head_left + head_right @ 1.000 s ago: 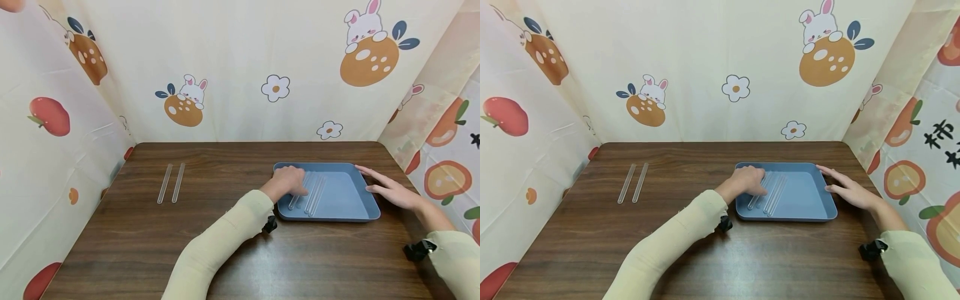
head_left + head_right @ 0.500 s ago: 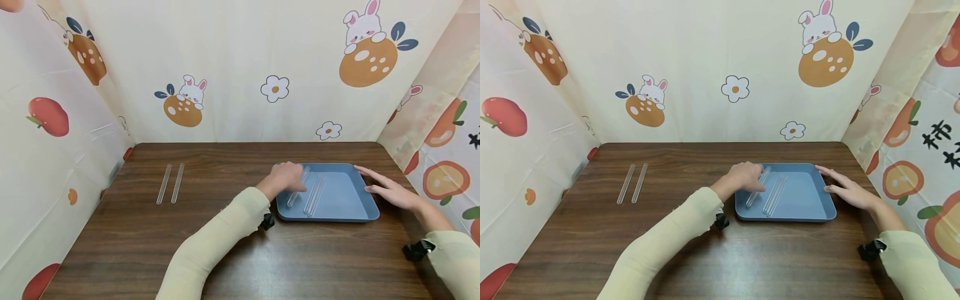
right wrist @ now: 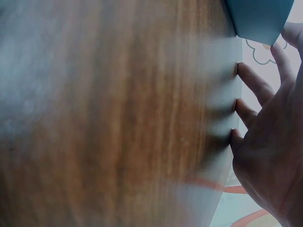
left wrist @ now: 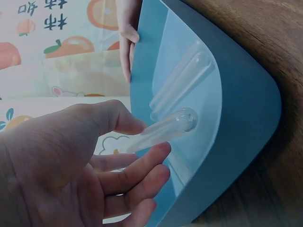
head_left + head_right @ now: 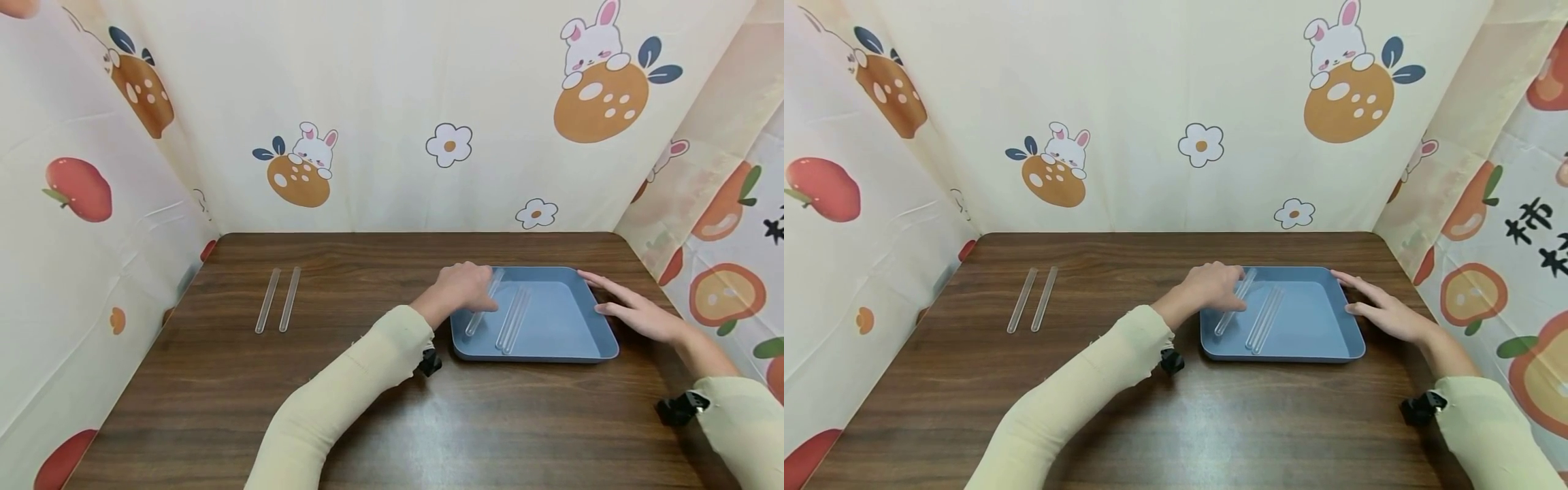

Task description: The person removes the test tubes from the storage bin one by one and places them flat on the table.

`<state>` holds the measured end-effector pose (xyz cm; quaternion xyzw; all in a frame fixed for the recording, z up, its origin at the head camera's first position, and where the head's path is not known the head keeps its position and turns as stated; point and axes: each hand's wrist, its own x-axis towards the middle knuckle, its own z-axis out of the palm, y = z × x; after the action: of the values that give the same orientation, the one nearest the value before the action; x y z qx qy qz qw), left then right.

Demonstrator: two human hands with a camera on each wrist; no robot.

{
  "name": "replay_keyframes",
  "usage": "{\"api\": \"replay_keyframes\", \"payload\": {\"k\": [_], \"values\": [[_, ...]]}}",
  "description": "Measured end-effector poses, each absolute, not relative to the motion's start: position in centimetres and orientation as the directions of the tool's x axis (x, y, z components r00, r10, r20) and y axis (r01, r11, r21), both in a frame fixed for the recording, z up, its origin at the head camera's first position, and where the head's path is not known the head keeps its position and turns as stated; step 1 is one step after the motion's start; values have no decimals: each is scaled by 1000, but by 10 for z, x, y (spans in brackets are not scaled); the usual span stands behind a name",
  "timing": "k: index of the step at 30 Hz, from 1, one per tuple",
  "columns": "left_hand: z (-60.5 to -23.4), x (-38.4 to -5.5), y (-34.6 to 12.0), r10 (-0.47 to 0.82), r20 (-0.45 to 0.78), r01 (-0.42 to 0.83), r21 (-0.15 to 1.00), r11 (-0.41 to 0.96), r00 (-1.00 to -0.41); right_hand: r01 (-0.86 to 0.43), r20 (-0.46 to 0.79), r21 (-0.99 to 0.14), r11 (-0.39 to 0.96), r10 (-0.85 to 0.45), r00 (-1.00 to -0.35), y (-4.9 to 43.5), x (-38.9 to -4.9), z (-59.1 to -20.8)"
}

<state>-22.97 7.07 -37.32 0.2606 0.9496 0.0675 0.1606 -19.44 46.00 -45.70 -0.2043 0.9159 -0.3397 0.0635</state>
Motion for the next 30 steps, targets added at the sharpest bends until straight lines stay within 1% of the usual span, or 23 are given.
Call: {"api": "replay_keyframes", "payload": {"k": [4,10,14,22,30], "values": [[-374,-231,64,518,-268,466,236,853,-812,-325,17,-649,688,-414,-910,460,-194,-457],[-374,-231,53,512,-230,450,273,850,-828,-325,17,-645,692,-412,-911,460,-194,-456],[-371,-232,45,516,-231,445,297,845,-825,-328,20,-643,692,-413,-911,460,-194,-456],[-367,-235,28,523,-219,452,305,838,-824,-325,16,-639,697,-410,-912,460,-194,-457],[-366,-234,9,501,-232,418,328,847,-833,-325,16,-635,701,-409,-913,460,-195,-458]]}}
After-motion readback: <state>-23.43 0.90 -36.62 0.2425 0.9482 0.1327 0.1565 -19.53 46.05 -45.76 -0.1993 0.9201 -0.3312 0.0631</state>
